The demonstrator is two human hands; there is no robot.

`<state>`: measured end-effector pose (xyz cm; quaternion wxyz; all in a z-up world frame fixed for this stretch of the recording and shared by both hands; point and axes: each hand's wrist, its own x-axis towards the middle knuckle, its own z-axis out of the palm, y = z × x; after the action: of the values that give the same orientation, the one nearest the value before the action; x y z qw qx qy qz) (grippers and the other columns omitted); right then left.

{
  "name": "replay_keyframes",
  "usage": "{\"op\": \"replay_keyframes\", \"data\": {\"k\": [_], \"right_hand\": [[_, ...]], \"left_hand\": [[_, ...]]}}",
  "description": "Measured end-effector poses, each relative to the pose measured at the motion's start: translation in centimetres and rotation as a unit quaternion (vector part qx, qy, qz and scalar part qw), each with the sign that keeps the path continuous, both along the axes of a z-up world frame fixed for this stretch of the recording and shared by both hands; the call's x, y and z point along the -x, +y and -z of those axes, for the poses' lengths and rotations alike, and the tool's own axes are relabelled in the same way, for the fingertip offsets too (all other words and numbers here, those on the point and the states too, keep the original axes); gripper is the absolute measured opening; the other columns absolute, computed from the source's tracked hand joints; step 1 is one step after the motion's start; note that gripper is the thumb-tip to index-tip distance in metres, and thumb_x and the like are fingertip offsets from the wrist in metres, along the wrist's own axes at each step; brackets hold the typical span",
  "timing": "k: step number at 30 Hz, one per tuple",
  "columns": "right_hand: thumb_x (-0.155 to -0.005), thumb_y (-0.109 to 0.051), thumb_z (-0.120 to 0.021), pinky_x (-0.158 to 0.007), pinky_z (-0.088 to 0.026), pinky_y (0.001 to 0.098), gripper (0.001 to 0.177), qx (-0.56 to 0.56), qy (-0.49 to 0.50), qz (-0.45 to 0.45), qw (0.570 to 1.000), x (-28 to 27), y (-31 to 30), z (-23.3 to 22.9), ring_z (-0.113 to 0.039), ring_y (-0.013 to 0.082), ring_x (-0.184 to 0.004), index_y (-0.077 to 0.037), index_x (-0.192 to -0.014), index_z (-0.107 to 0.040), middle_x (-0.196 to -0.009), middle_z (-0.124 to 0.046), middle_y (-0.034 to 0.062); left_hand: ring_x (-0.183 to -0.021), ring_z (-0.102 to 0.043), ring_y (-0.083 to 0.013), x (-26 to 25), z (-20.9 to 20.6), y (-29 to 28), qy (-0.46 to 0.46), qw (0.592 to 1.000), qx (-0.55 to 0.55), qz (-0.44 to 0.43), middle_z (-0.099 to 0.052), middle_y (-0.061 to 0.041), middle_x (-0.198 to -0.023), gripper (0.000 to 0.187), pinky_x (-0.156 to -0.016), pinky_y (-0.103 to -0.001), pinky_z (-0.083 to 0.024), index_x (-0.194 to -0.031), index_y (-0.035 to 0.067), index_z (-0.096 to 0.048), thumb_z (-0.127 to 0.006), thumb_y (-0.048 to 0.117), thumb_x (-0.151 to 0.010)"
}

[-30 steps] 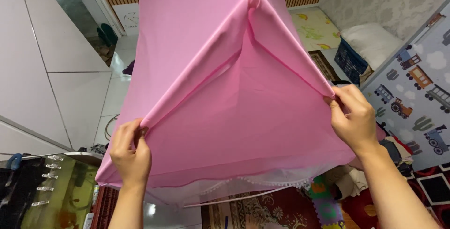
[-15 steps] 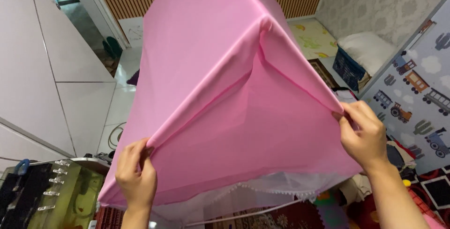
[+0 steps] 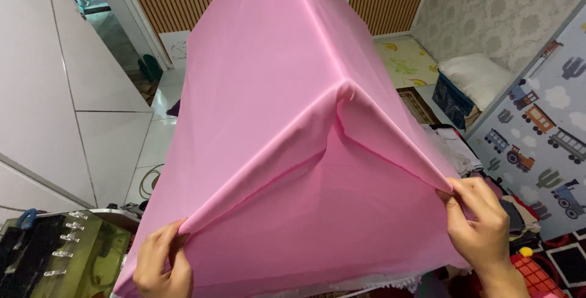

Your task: The recorder is assembling or adjusting the fabric cover on a small pink child's tent.

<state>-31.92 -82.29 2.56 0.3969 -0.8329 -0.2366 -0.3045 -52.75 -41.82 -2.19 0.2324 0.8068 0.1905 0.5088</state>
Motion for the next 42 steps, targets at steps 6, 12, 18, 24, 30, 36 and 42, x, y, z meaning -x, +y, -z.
{"op": "replay_keyframes", "data": {"k": [6,12,18,24,30,36,42], "right_hand": [[-0.097,-0.004,-0.071,-0.076,-0.05,0.0309,0.021,0.008,-0.017,0.031,0.999,-0.9,0.2,0.4,-0.065,0.0204,-0.083,-0.002,-0.118,-0.071,-0.095,-0.065,0.0093],[-0.095,-0.002,-0.07,-0.077,-0.051,0.0321,0.021,0.0,-0.019,0.034,0.999,-1.3,0.6,0.5,-0.066,0.0221,-0.086,-0.002,-0.116,-0.07,-0.098,-0.066,0.0106],[-0.089,0.004,-0.069,-0.076,-0.052,0.0357,0.024,0.017,-0.041,0.033,0.998,-2.1,1.0,1.3,-0.066,0.0249,-0.086,-0.002,-0.112,-0.07,-0.095,-0.066,0.0111],[-0.083,0.007,-0.066,-0.072,-0.053,0.0355,0.029,-0.005,-0.027,0.002,1.0,-0.2,4.5,1.2,-0.067,0.0235,-0.083,-0.003,-0.11,-0.07,-0.09,-0.066,0.0091],[-0.084,0.001,-0.072,-0.068,-0.05,0.0374,0.026,-0.016,-0.031,-0.002,0.999,-0.4,5.9,0.1,-0.064,0.0254,-0.078,-0.004,-0.109,-0.072,-0.085,-0.065,0.0091],[-0.086,-0.001,-0.073,-0.069,-0.049,0.0375,0.024,-0.014,-0.035,-0.022,0.999,-1.5,6.0,-0.4,-0.063,0.0259,-0.077,-0.004,-0.11,-0.071,-0.084,-0.064,0.0089],[-0.087,0.002,-0.07,-0.071,-0.053,0.0348,0.032,-0.017,-0.012,-0.046,0.999,-2.9,5.1,2.2,-0.065,0.0225,-0.082,-0.005,-0.117,-0.071,-0.091,-0.066,0.0078]], "left_hand": [[-0.099,-0.071,-0.0258,-0.9,0.1,-0.5,0.0,1.0,0.008,-0.008,-0.072,-0.011,-0.104,0.034,-0.087,-0.035,-0.054,-0.112,0.006,-0.073,-0.072,-0.011,-0.083],[-0.1,-0.072,-0.0252,-1.4,1.4,0.3,0.0,1.0,0.012,-0.009,-0.072,-0.012,-0.107,0.033,-0.089,-0.033,-0.054,-0.114,0.004,-0.073,-0.068,-0.014,-0.086],[-0.097,-0.071,-0.0238,-1.6,4.3,3.2,0.005,1.0,0.018,-0.004,-0.071,-0.015,-0.103,0.03,-0.093,-0.032,-0.054,-0.116,0.001,-0.072,-0.07,-0.013,-0.089],[-0.101,-0.067,-0.0238,-0.5,17.5,17.2,-0.075,0.995,0.005,0.071,-0.065,-0.02,-0.11,0.022,-0.099,-0.03,-0.055,-0.121,-0.003,-0.065,-0.066,-0.013,-0.101],[-0.102,-0.068,-0.0241,-0.5,14.9,17.8,-0.013,0.998,0.005,0.056,-0.069,-0.02,-0.108,0.027,-0.098,-0.029,-0.053,-0.122,-0.005,-0.066,-0.058,-0.016,-0.098],[-0.106,-0.067,-0.0243,-2.4,6.1,9.7,-0.034,0.997,0.066,0.025,-0.068,-0.021,-0.113,0.03,-0.105,-0.033,-0.054,-0.118,-0.008,-0.067,-0.053,-0.02,-0.095],[-0.109,-0.07,-0.0238,-3.0,6.0,8.7,-0.033,0.995,0.098,0.01,-0.07,-0.02,-0.115,0.031,-0.101,-0.032,-0.055,-0.123,-0.007,-0.07,-0.056,-0.018,-0.097]]}}
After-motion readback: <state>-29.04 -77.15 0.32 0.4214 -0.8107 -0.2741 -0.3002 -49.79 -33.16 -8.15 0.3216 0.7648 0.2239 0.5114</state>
